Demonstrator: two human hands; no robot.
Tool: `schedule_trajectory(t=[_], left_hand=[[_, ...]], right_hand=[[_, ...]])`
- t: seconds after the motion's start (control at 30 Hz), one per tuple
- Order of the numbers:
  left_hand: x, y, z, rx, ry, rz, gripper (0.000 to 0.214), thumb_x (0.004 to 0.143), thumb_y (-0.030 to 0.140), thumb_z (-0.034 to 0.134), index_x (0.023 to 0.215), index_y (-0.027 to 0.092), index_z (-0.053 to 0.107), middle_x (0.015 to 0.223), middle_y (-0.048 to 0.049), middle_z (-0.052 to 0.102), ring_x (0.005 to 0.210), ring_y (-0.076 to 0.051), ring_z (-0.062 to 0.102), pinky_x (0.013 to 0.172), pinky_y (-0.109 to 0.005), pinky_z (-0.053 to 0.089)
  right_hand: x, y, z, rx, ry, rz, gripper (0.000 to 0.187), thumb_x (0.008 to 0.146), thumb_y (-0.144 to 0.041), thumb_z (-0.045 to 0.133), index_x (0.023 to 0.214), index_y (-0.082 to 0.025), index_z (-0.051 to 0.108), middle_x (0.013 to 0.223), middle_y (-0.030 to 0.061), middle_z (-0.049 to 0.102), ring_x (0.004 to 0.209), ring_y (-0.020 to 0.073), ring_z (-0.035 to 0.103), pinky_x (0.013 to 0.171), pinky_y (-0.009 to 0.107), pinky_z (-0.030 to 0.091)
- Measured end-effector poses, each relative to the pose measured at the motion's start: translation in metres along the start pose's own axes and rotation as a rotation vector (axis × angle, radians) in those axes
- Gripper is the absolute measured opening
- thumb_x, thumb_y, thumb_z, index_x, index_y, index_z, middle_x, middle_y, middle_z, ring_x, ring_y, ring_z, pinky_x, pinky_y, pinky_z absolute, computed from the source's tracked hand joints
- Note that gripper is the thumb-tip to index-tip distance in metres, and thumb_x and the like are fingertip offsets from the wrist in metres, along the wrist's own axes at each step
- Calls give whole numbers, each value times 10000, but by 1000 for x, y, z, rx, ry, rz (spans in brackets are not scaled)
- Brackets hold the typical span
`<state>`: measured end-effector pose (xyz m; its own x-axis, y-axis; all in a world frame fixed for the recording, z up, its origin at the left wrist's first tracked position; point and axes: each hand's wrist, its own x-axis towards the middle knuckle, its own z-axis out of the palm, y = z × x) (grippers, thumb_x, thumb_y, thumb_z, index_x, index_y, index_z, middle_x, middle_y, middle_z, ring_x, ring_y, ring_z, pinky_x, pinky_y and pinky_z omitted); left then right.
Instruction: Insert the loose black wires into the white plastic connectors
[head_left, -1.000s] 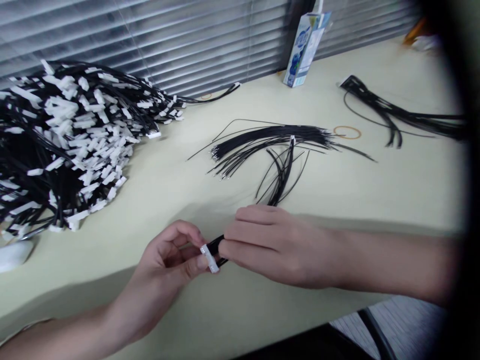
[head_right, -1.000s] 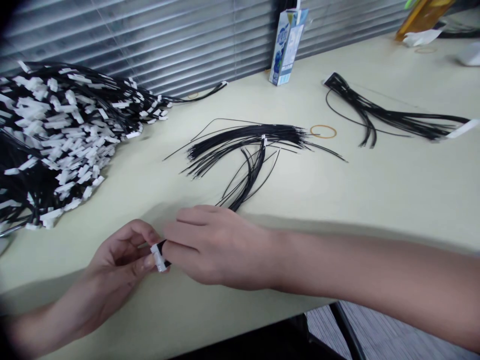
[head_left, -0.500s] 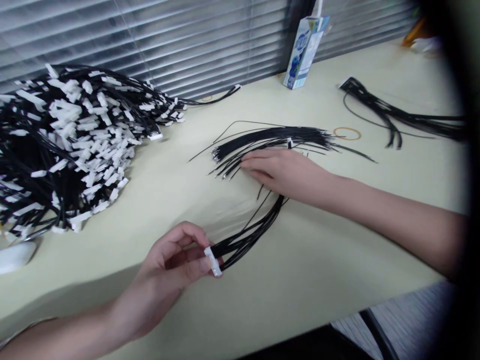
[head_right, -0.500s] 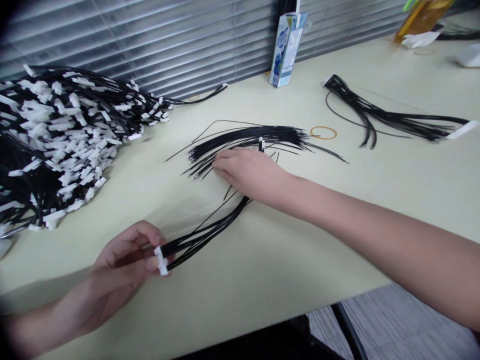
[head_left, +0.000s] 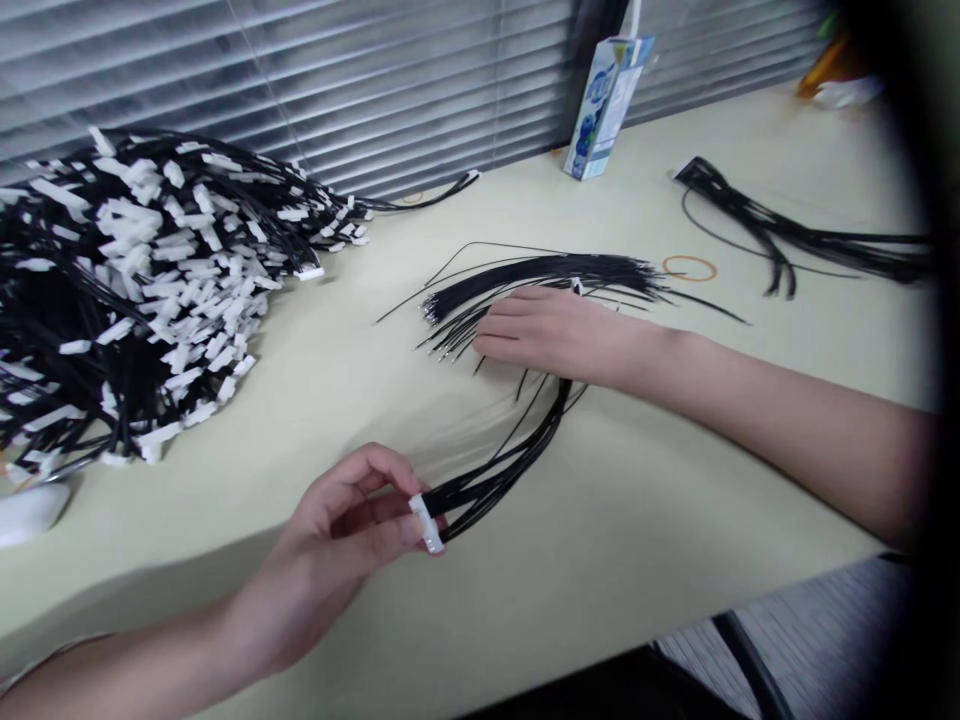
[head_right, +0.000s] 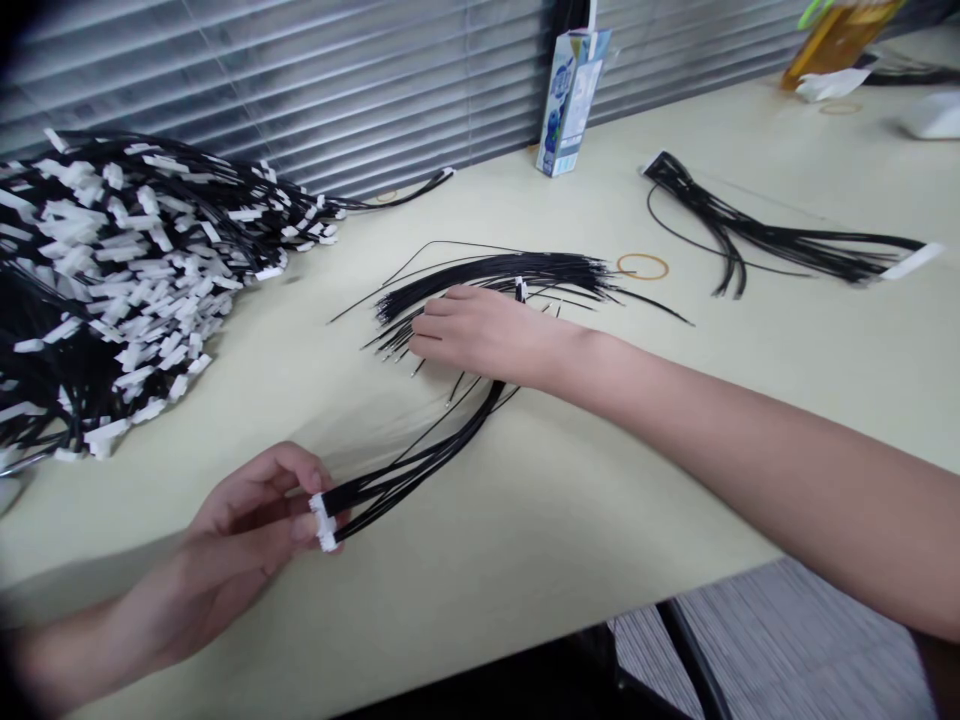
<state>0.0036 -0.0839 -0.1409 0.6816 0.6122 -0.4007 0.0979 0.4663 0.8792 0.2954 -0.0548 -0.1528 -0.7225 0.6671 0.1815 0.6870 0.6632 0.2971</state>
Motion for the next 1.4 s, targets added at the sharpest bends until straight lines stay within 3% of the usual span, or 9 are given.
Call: schedule_trajectory(t=[0.13, 0.2, 0.3, 0.37, 0.47, 0.57, 0.73, 0.93, 1.4], left_hand=[[-1, -1, 0, 23, -9, 2, 119, 816, 172, 654, 894, 213, 574, 796, 7, 636, 777, -94, 586, 710, -172, 446], [-1, -1, 0, 26, -5, 8, 122, 822, 166, 647, 905, 216, 572, 809, 6, 635, 788, -96, 585, 716, -175, 446], [2, 0, 1, 27, 3, 14, 117, 835, 158, 630, 909, 221, 566, 820, 9, 631, 794, -91, 581, 717, -168, 444], [3, 0, 2, 22, 9, 14, 120, 838, 160, 627, 919, 222, 565, 837, 4, 634, 804, -96, 584, 725, -171, 448], [2, 0, 2, -4, 34, 19, 129, 829, 158, 636, 918, 226, 571, 878, 4, 626, 826, -109, 589, 747, -192, 463], [1, -1, 1, -30, 43, 38, 133, 829, 142, 630, 915, 229, 578, 884, 10, 613, 807, -101, 588, 731, -182, 468], [1, -2, 0, -42, 34, 47, 135, 834, 149, 623, 920, 236, 566, 910, 7, 605, 856, -118, 585, 753, -193, 477], [2, -2, 0, -60, 48, 39, 137, 841, 134, 611, 917, 240, 570, 889, 16, 615, 841, -107, 590, 748, -175, 479], [1, -1, 1, -61, 39, 49, 148, 835, 123, 616, 920, 236, 571, 883, 13, 621, 816, -96, 592, 726, -155, 470]], right_hand=[[2, 0, 1, -37, -6, 6, 261, 941, -74, 287, 992, -126, 538, 996, 100, 577, 944, 199, 517, 792, 332, 372], [2, -3, -2, 16, 33, 109, 221, 935, -96, 310, 950, -124, 529, 907, 91, 583, 863, 189, 525, 748, 321, 372], [3, -14, -16, 284, 181, 367, 122, 929, -163, 370, 954, -144, 488, 752, 26, 558, 645, 131, 486, 602, 264, 358], [5, -26, -29, 518, 290, 438, 88, 935, -193, 397, 961, -162, 475, 750, -2, 557, 596, 97, 464, 557, 229, 350], [7, -50, -46, 754, 365, 333, 87, 934, -183, 432, 916, -159, 514, 823, 4, 568, 690, 83, 502, 614, 199, 383], [8, -69, -57, 813, 351, 229, 121, 933, -161, 441, 899, -141, 556, 851, 25, 551, 768, 92, 505, 690, 202, 402], [6, -81, -62, 667, 302, 124, 183, 941, -169, 433, 859, -120, 588, 816, 41, 541, 770, 126, 457, 739, 249, 396], [5, -83, -59, 437, 273, 58, 203, 910, -100, 435, 796, -113, 602, 765, 43, 543, 707, 139, 426, 682, 287, 400], [5, -85, -54, 411, 280, 56, 211, 884, -74, 437, 779, -119, 615, 749, 41, 546, 694, 150, 423, 663, 291, 399]])
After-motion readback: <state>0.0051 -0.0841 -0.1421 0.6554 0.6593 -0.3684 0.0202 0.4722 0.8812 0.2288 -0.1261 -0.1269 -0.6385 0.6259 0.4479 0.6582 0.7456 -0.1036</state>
